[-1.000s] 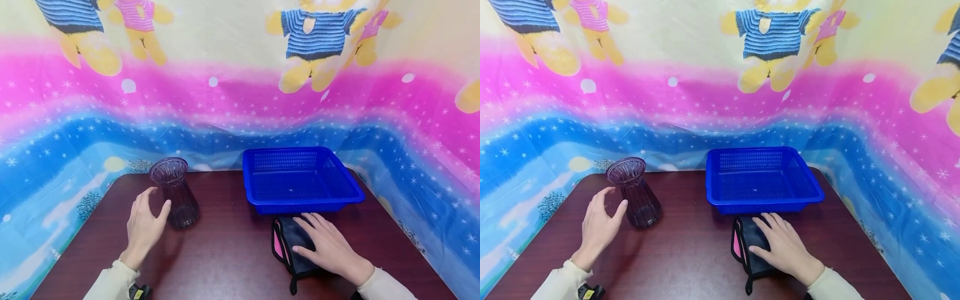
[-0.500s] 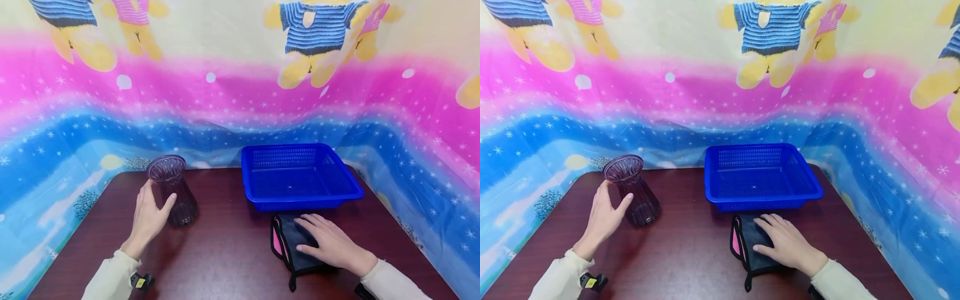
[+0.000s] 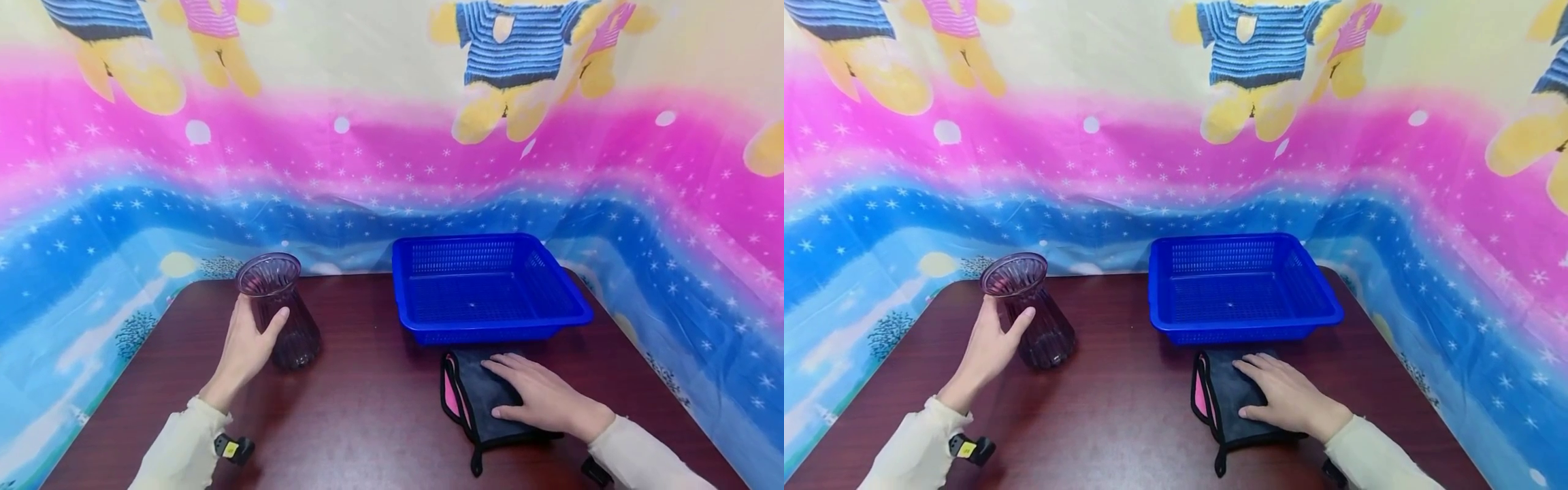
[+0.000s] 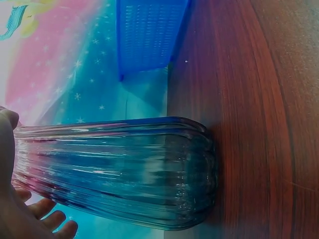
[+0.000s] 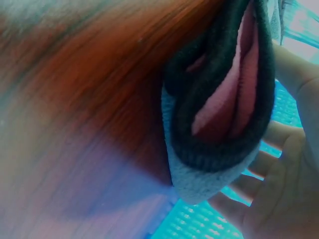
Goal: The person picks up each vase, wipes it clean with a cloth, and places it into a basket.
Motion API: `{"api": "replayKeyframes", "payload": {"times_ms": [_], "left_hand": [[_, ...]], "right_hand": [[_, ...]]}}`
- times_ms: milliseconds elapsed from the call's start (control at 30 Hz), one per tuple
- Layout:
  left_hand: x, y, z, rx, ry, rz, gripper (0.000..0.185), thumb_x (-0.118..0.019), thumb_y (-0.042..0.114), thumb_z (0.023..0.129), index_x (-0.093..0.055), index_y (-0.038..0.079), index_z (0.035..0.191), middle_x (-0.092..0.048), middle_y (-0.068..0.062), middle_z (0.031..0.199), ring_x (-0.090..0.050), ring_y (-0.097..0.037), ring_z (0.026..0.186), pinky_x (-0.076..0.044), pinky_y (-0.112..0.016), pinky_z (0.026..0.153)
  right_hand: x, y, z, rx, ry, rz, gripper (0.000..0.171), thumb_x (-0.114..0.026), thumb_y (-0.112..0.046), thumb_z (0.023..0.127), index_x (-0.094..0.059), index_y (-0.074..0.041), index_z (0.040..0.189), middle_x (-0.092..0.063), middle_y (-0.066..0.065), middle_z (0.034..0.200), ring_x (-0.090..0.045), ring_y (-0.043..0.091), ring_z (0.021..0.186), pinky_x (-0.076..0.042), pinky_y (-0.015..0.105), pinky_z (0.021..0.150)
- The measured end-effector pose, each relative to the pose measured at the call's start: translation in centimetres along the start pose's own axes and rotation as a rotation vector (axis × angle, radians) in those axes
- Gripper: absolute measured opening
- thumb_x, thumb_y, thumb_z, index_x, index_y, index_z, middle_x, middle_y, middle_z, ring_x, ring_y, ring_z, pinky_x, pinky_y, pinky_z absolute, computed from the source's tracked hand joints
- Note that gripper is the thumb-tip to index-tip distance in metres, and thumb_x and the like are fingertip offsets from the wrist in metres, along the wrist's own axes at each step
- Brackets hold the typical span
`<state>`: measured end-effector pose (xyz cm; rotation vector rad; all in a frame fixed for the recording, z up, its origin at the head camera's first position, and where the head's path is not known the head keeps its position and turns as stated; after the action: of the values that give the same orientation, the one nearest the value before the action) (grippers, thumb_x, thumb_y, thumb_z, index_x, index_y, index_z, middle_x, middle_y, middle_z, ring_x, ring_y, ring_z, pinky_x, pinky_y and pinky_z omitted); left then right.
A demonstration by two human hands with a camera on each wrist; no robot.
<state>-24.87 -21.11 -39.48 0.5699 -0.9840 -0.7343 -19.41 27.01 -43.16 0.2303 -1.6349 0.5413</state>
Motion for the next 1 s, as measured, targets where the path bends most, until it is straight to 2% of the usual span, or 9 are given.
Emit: {"api": "replayKeyframes", "payload": {"times_ms": [133, 333, 567, 800, 1000], "left_hand": [[-0.1, -0.2, 0.3, 0.002, -0.026, -0.041, 0.071, -0.065, 0.031, 0.097, -0.031, 0.003, 0.153, -0.042, -0.027, 0.153, -0.037, -0.043, 0.147, -0.029, -0.062, 0.119], [-0.2, -0.3, 0.6, 0.059, -0.089, -0.058, 0.068, -0.059, 0.034, 0.101, -0.029, 0.006, 0.154, -0.043, -0.028, 0.153, -0.04, -0.045, 0.144, -0.031, -0.063, 0.118], [-0.5, -0.6, 1.1, 0.082, -0.115, -0.089, 0.062, -0.056, 0.033, 0.103, -0.031, 0.003, 0.152, -0.045, -0.029, 0.151, -0.042, -0.046, 0.143, -0.031, -0.061, 0.119], [-0.6, -0.8, 1.2, 0.099, -0.114, -0.077, 0.061, -0.055, 0.034, 0.103, -0.033, 0.0, 0.15, -0.047, -0.032, 0.148, -0.043, -0.048, 0.141, -0.032, -0.062, 0.118], [-0.6, -0.7, 1.1, 0.095, -0.112, -0.077, 0.06, -0.055, 0.033, 0.104, -0.034, 0.0, 0.149, -0.047, -0.032, 0.148, -0.043, -0.047, 0.141, -0.032, -0.062, 0.118]], "right_hand": [[-0.1, 0.1, 0.2, -0.016, -0.032, 0.025, 0.085, -0.073, -0.063, 0.082, -0.053, -0.013, 0.147, -0.053, 0.016, 0.15, -0.048, 0.039, 0.141, -0.043, 0.059, 0.11], [-0.2, -0.1, 0.5, -0.043, -0.063, 0.053, 0.093, -0.077, -0.065, 0.077, -0.052, -0.008, 0.147, -0.05, 0.017, 0.152, -0.047, 0.039, 0.141, -0.044, 0.059, 0.109], [-0.3, -0.2, 0.9, -0.058, -0.036, 0.05, 0.096, -0.084, -0.06, 0.071, -0.056, -0.004, 0.142, -0.059, 0.015, 0.142, -0.054, 0.037, 0.132, -0.047, 0.056, 0.105], [-0.6, -0.2, 1.0, 0.007, 0.028, 0.047, 0.076, -0.087, -0.049, 0.073, -0.066, -0.004, 0.131, -0.066, 0.009, 0.13, -0.059, 0.032, 0.121, -0.05, 0.052, 0.1], [-0.8, 0.1, 0.9, 0.042, 0.117, 0.061, 0.042, -0.088, -0.041, 0.073, -0.077, -0.018, 0.106, -0.065, -0.013, 0.101, -0.059, 0.011, 0.095, -0.052, 0.033, 0.08]]}}
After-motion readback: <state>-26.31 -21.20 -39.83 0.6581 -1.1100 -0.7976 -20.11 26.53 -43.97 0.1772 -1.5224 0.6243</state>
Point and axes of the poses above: each hand's wrist, its own z-axis towards the middle knuckle, its own x-axis out of the back of the hand, y = z × x, the point moved 2 cm from there along z, towards the middle knuckle
